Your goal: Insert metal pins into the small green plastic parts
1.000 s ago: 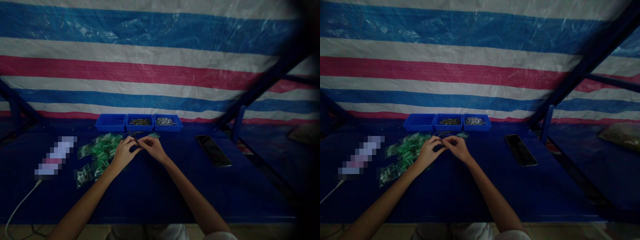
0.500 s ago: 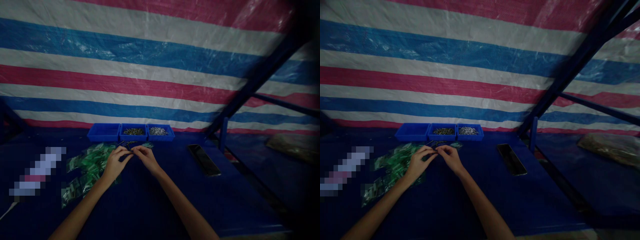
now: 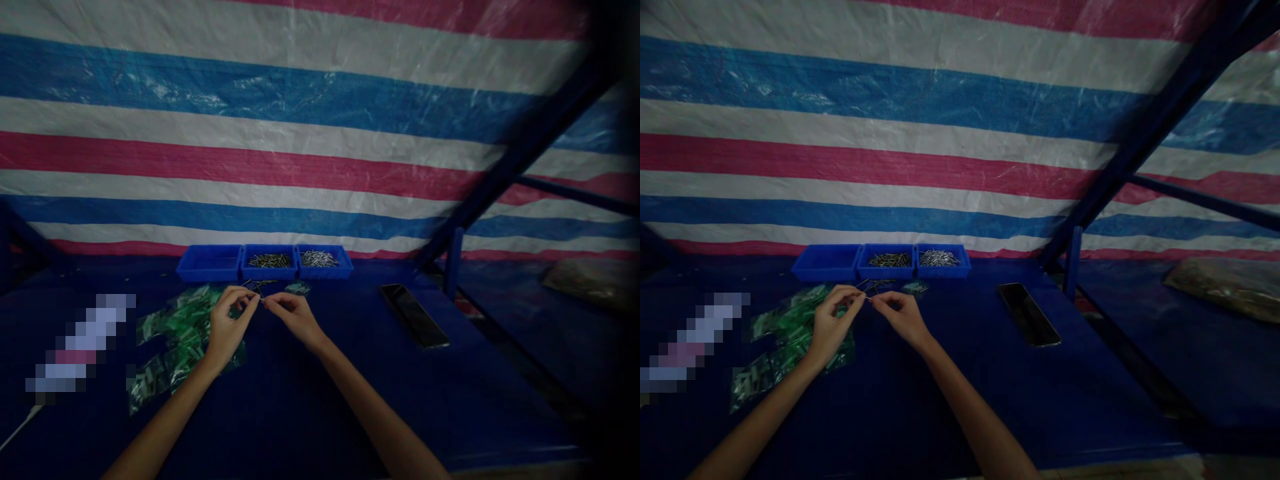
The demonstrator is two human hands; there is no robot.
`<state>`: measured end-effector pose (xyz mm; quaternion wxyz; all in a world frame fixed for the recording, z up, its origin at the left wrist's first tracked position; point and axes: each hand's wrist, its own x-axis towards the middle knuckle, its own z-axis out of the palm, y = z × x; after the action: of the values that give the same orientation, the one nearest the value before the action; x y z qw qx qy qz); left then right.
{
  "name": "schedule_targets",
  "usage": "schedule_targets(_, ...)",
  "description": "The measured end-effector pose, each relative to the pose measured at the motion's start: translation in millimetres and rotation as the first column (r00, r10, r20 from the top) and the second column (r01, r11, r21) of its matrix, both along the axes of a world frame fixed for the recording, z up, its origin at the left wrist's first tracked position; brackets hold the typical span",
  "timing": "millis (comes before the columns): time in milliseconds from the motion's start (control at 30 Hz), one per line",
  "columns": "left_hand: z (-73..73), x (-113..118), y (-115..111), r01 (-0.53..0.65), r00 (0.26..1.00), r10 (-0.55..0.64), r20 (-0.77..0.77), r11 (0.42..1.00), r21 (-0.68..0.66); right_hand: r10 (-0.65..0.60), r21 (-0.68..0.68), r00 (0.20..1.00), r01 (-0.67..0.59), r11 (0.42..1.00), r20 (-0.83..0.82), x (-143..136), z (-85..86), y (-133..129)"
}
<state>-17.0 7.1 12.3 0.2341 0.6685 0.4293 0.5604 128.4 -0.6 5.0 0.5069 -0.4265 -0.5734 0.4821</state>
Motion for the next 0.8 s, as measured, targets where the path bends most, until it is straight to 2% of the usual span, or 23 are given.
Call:
schedule_targets(167,-3.5,2,1,0.041,0.998,-0.041,-0.040,0.999,-0.010,0.096,0.068,0.980,-0.109,0.992,0.172,-4,0.0,-6)
schedule_targets(300,-2.9,6,-2,0.071,0.997,-0.071,-0.044,0.997,-0.012,0.016,0.190,0.940,-0.086,0.978,0.341,5,7.3,-5)
schedule_targets(400,2.1,6,-4,0.047,0.998,-0.046,-0.044,0.999,0.019,-0.056,0.247,0.919,-0.046,0.968,0.390,15,14.9,-1)
schedule_targets(567,8.0,2,-5,0.060,0.995,-0.052,-0.083,0.994,0.094,-0.090,0.237,0.949,0.017,0.971,0.302,22,18.9,5)
schedule_targets(667,4.7,1,-4,0.108,0.985,-0.095,-0.141,0.990,0.087,-0.073,0.209,0.970,0.023,0.978,0.233,21,15.1,7)
schedule_targets(800,-0.8,3,-3,0.160,0.971,-0.147,-0.186,0.986,0.054,-0.044,0.191,0.974,0.000,0.982,0.223,19,10.9,7)
